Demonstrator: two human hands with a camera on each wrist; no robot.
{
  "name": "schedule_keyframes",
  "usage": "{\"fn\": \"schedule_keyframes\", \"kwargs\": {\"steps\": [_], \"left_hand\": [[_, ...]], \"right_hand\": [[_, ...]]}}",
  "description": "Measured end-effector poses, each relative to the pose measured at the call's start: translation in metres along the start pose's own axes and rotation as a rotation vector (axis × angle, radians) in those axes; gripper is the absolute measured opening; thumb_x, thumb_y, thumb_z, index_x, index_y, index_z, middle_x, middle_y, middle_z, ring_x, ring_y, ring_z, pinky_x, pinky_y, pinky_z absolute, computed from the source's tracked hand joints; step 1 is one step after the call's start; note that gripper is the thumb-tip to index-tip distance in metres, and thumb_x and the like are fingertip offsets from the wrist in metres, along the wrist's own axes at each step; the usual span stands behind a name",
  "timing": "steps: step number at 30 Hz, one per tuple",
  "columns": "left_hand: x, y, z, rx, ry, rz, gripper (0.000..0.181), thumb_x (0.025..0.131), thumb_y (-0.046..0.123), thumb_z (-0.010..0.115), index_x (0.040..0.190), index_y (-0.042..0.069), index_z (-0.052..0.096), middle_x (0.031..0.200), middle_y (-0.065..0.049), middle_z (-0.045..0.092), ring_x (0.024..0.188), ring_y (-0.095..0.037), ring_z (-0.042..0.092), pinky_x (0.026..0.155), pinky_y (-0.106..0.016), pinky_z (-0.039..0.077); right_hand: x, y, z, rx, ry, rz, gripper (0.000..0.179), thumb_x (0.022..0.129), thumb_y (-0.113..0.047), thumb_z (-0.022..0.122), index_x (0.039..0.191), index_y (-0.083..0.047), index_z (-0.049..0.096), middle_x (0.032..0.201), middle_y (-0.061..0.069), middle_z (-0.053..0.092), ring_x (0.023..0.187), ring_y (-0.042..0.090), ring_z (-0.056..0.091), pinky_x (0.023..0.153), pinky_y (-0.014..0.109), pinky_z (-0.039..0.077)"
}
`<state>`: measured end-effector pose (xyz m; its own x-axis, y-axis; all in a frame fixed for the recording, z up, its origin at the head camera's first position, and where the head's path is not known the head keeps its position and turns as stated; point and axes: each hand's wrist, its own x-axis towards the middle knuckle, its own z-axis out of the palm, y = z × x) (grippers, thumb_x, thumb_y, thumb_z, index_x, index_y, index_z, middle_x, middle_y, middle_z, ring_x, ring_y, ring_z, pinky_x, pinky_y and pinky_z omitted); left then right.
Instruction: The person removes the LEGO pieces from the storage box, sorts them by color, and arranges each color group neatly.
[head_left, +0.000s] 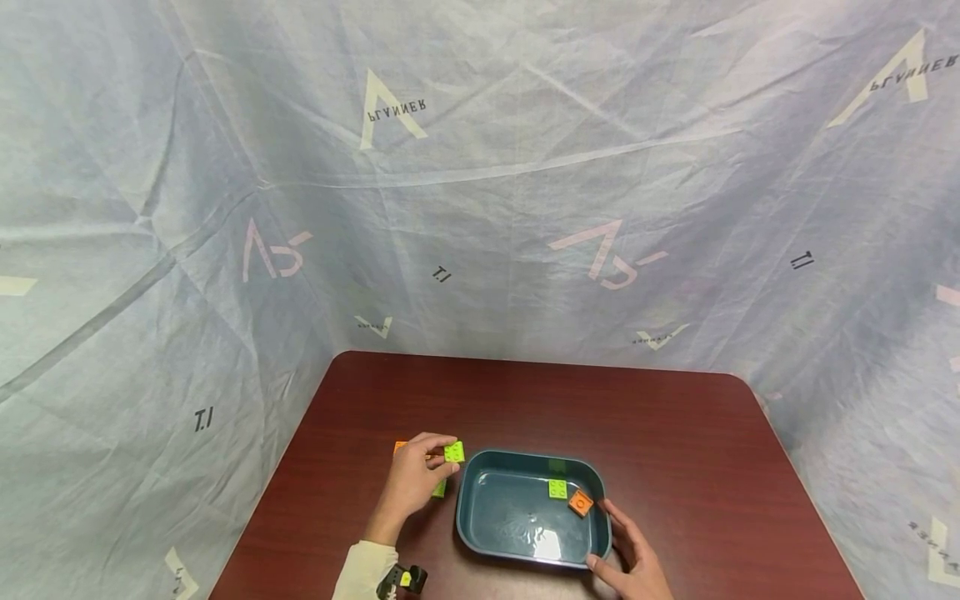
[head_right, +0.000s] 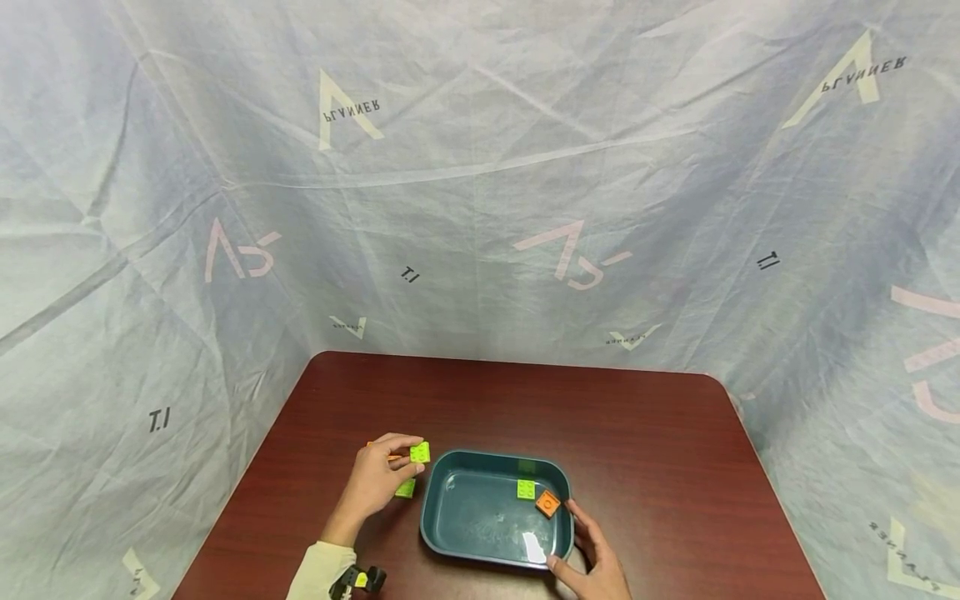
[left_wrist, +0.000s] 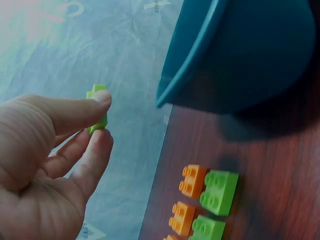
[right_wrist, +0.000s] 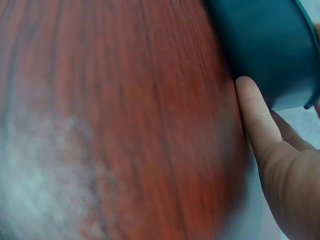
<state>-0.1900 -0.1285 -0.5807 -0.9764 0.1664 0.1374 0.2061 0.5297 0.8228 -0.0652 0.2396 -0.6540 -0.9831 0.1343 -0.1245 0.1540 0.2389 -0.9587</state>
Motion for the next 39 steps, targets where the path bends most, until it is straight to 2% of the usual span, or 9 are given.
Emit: {"fn": "schedule_keyframes", "kwargs": {"steps": [5, 8, 12, 17, 23, 29, 34, 39], "left_hand": [[0.001, -0.006, -0.008, 0.044, 0.013, 0.024, 0.041, 0.089, 0.006, 0.084, 0.129, 0.016, 0.076, 0.128, -0.006, 0.070, 0.106, -0.020, 0.075, 0.086, -0.030, 0.064], [0.001, -0.009, -0.013, 0.058, 0.011, 0.017, 0.042, 0.089, 0.004, 0.083, 0.130, 0.013, 0.075, 0.129, -0.006, 0.070, 0.105, -0.020, 0.075, 0.086, -0.031, 0.064], [-0.001, -0.013, -0.020, 0.090, 0.006, -0.020, 0.042, 0.091, 0.004, 0.082, 0.131, 0.014, 0.074, 0.131, -0.005, 0.069, 0.108, -0.020, 0.073, 0.087, -0.033, 0.064], [-0.007, -0.020, -0.029, 0.113, 0.013, -0.055, 0.044, 0.092, 0.004, 0.081, 0.132, 0.019, 0.074, 0.132, -0.003, 0.068, 0.110, -0.022, 0.072, 0.088, -0.035, 0.064], [-0.012, -0.030, -0.038, 0.123, 0.012, -0.095, 0.043, 0.093, 0.003, 0.079, 0.133, 0.015, 0.072, 0.134, -0.005, 0.066, 0.109, -0.024, 0.074, 0.081, -0.031, 0.064], [-0.018, -0.044, -0.042, 0.156, 0.020, -0.155, 0.044, 0.092, 0.001, 0.079, 0.134, 0.012, 0.072, 0.133, -0.005, 0.067, 0.112, -0.024, 0.072, 0.082, -0.033, 0.064], [-0.020, -0.056, -0.045, 0.191, 0.034, -0.153, 0.042, 0.092, -0.001, 0.079, 0.132, 0.010, 0.072, 0.131, -0.009, 0.067, 0.108, -0.025, 0.072, 0.079, -0.035, 0.064], [-0.025, -0.066, -0.045, 0.219, 0.028, -0.169, 0.042, 0.092, 0.000, 0.079, 0.131, 0.011, 0.073, 0.131, -0.008, 0.068, 0.110, -0.026, 0.070, 0.079, -0.035, 0.063]], "right_hand": [[0.000, -0.001, 0.000, 0.011, -0.005, -0.011, 0.091, 0.080, -0.014, 0.092, 0.159, -0.018, 0.047, 0.159, 0.018, 0.053, 0.122, -0.007, 0.058, 0.099, 0.007, 0.043], [-0.001, -0.001, 0.000, 0.020, -0.007, -0.036, 0.091, 0.080, -0.013, 0.092, 0.159, -0.016, 0.047, 0.159, 0.020, 0.052, 0.121, -0.009, 0.058, 0.098, 0.006, 0.043], [0.000, 0.003, 0.001, 0.038, -0.001, -0.091, 0.090, 0.080, -0.007, 0.091, 0.159, -0.011, 0.047, 0.158, 0.024, 0.052, 0.122, -0.007, 0.060, 0.098, 0.006, 0.044], [0.000, 0.006, 0.004, 0.041, 0.022, -0.071, 0.089, 0.079, -0.008, 0.092, 0.157, -0.012, 0.049, 0.156, 0.021, 0.055, 0.120, -0.006, 0.062, 0.097, 0.008, 0.046], [-0.002, 0.003, 0.003, 0.050, 0.026, -0.083, 0.088, 0.079, -0.006, 0.091, 0.157, -0.009, 0.049, 0.153, 0.025, 0.055, 0.118, -0.004, 0.062, 0.095, 0.007, 0.046], [-0.002, 0.003, 0.002, 0.048, 0.019, -0.089, 0.088, 0.080, -0.006, 0.091, 0.157, -0.009, 0.049, 0.154, 0.025, 0.055, 0.119, -0.003, 0.062, 0.096, 0.008, 0.046], [-0.001, 0.003, 0.001, 0.020, 0.024, -0.068, 0.088, 0.079, -0.011, 0.092, 0.157, -0.012, 0.050, 0.155, 0.023, 0.055, 0.119, -0.006, 0.061, 0.096, 0.007, 0.045], [0.000, 0.006, 0.002, 0.050, 0.025, -0.111, 0.088, 0.079, -0.005, 0.091, 0.156, -0.009, 0.050, 0.151, 0.025, 0.058, 0.119, -0.003, 0.064, 0.096, 0.008, 0.046]]}}
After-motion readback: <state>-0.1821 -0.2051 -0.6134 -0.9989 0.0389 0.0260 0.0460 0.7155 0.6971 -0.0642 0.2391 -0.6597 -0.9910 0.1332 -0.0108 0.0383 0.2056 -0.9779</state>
